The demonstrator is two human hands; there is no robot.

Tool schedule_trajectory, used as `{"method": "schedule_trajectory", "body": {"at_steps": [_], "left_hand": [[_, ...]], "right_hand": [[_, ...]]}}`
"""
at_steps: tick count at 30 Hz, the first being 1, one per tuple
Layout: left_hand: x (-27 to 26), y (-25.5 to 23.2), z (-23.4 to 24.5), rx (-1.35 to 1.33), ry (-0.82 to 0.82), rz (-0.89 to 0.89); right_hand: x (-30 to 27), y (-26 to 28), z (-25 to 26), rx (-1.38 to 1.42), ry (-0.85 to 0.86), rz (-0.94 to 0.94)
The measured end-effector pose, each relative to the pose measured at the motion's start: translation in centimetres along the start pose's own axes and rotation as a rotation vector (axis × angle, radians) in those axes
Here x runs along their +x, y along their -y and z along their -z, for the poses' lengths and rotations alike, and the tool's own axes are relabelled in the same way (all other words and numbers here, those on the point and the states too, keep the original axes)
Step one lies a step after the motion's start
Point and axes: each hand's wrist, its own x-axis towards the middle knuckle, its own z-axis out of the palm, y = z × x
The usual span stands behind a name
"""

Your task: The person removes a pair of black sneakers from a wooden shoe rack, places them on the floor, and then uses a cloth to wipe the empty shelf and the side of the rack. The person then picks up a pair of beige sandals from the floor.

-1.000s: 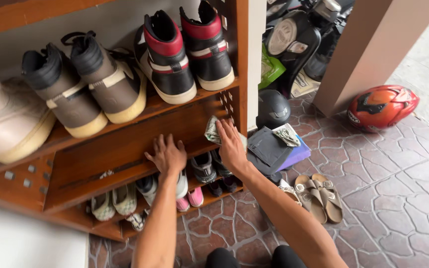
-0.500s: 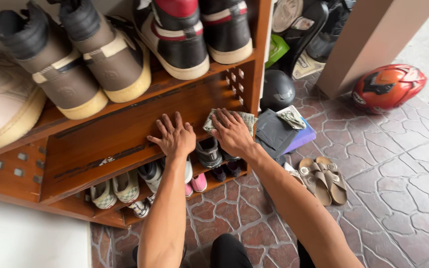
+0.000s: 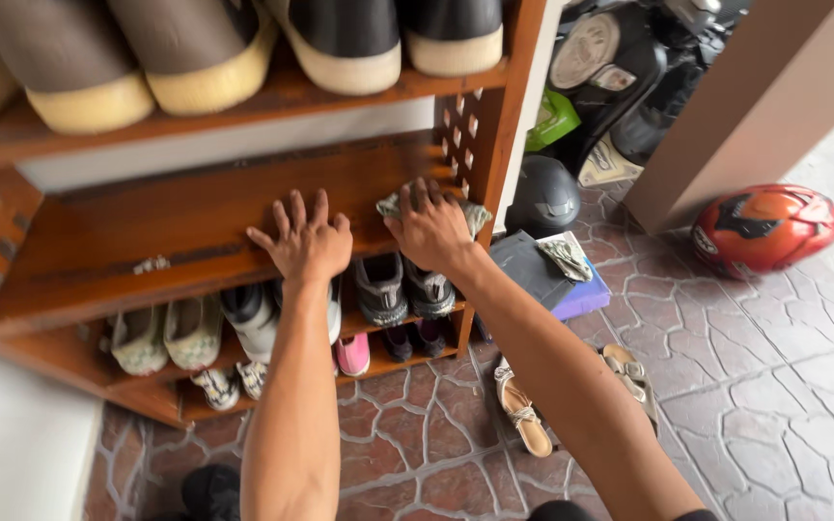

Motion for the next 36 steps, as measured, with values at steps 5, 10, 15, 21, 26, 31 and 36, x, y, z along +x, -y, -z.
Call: {"method": "schedule_trajectory", "body": {"at_steps": [5, 10, 15, 21, 26, 31, 36], "left_hand": [[-0.7, -0.2, 1.0, -0.015, 0.026, 0.03], [-1.1, -0.3, 0.9, 0.016, 0.056, 0.062], [-1.1, -0.5, 1.0, 0.034, 0.05, 0.045], [-1.3, -0.1, 0.6, 0.044, 0.035, 0.026], [-1.6, -0.1, 0.6, 0.034, 0.024, 0.03], [-1.6, -0.3, 1.2, 0.041, 0.042, 0.033], [-1.7, -0.5, 1.4, 0.054, 0.076, 0.039]], "right_hand": [[-0.5, 0.7, 0.0, -0.012, -0.041, 0.128], [-1.9, 0.8, -0.4, 0.045, -0.087, 0.148], [-3.8, 1.1, 0.1, -0.047, -0.185, 0.007], [-1.0, 1.7, 0.9, -0.031, 0.044, -0.126], [-0.3, 3.0, -0.3, -0.038, -0.077, 0.004], [-2.0, 1.7, -1.2, -0.006, -0.209, 0.143], [-2.6, -0.5, -0.8, 0.08, -0.103, 0.021]]}}
